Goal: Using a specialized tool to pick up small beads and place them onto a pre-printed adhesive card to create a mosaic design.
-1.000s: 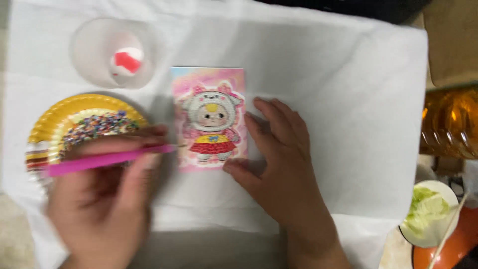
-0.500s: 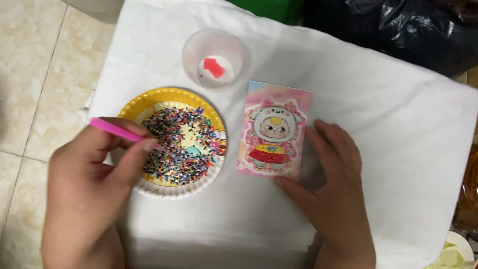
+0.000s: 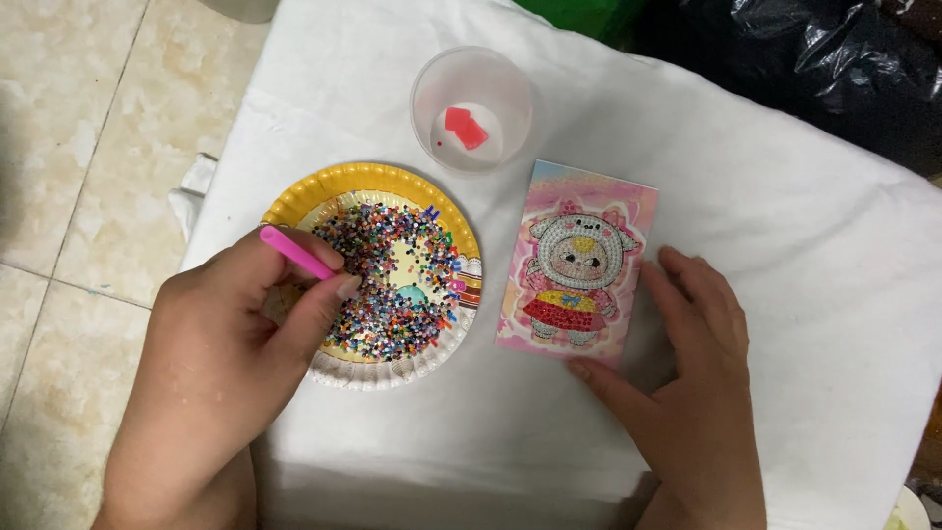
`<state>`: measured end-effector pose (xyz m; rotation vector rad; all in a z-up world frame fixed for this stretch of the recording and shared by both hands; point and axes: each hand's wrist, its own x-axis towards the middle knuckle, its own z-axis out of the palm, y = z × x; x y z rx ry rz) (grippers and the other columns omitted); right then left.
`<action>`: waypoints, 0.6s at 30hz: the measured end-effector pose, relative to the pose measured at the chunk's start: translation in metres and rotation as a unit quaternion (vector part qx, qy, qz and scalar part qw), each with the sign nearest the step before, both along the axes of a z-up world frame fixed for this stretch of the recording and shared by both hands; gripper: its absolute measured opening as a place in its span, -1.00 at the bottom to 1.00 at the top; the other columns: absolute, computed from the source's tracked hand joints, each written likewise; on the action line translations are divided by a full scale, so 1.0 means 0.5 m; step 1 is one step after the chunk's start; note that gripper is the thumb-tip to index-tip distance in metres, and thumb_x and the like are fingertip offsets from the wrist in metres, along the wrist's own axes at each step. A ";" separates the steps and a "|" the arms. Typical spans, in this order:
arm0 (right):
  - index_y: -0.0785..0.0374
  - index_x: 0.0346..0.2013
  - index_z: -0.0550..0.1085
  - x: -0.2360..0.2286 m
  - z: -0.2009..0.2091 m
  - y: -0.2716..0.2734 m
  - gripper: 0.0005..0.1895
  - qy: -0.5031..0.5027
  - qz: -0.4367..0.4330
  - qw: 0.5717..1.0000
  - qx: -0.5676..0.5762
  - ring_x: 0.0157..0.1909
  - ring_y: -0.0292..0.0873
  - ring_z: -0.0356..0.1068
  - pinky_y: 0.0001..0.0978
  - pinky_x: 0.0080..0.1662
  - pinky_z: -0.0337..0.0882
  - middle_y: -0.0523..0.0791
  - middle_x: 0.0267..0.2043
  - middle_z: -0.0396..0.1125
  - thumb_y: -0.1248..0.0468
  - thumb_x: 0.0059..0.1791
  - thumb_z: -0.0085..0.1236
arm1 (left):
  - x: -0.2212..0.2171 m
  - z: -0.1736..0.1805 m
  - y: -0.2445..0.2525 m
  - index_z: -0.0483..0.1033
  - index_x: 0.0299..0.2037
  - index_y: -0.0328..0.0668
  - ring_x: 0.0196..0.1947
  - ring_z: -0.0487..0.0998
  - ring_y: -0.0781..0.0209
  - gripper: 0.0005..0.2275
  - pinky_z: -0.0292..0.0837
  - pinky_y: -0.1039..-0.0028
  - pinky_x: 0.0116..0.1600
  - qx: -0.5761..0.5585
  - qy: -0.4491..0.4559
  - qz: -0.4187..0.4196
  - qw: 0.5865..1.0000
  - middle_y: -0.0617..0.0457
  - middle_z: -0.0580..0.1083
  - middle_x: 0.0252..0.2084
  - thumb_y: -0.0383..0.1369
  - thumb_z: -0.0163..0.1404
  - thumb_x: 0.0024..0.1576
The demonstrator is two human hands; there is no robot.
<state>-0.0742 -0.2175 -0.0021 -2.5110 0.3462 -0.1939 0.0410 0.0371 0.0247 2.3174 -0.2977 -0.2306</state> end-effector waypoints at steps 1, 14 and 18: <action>0.32 0.14 0.28 -0.001 0.000 0.000 -0.18 0.000 0.001 1.000 0.000 0.32 0.00 0.00 -0.13 0.28 0.01 -0.03 0.26 0.08 0.18 -0.36 0.34 | 0.000 0.000 0.000 0.46 -0.41 -0.12 -0.48 0.46 0.47 -0.94 0.35 0.66 -0.28 0.000 0.000 0.001 1.000 0.27 0.53 -0.34 -0.40 0.08 0.04; 0.29 0.14 0.28 0.001 0.001 0.001 -0.16 0.021 -0.010 1.000 0.000 0.33 -0.02 -0.02 -0.15 0.28 -0.01 -0.05 0.27 0.06 0.19 -0.39 0.35 | -0.003 -0.007 0.000 0.48 -0.36 -0.11 -0.38 0.50 0.40 -0.96 0.35 0.63 -0.25 -0.010 -0.013 -0.025 1.000 0.20 0.53 -0.28 -0.40 0.06 0.02; 0.30 0.15 0.28 0.001 0.001 0.002 -0.15 0.024 -0.019 0.999 0.009 0.33 -0.03 -0.03 -0.17 0.28 0.01 -0.05 0.28 0.06 0.21 -0.40 0.36 | -0.004 -0.005 -0.004 0.46 -0.38 -0.09 -0.54 0.40 0.42 -0.96 0.29 0.63 -0.35 -0.003 -0.024 -0.020 0.999 0.24 0.52 -0.31 -0.40 0.07 0.04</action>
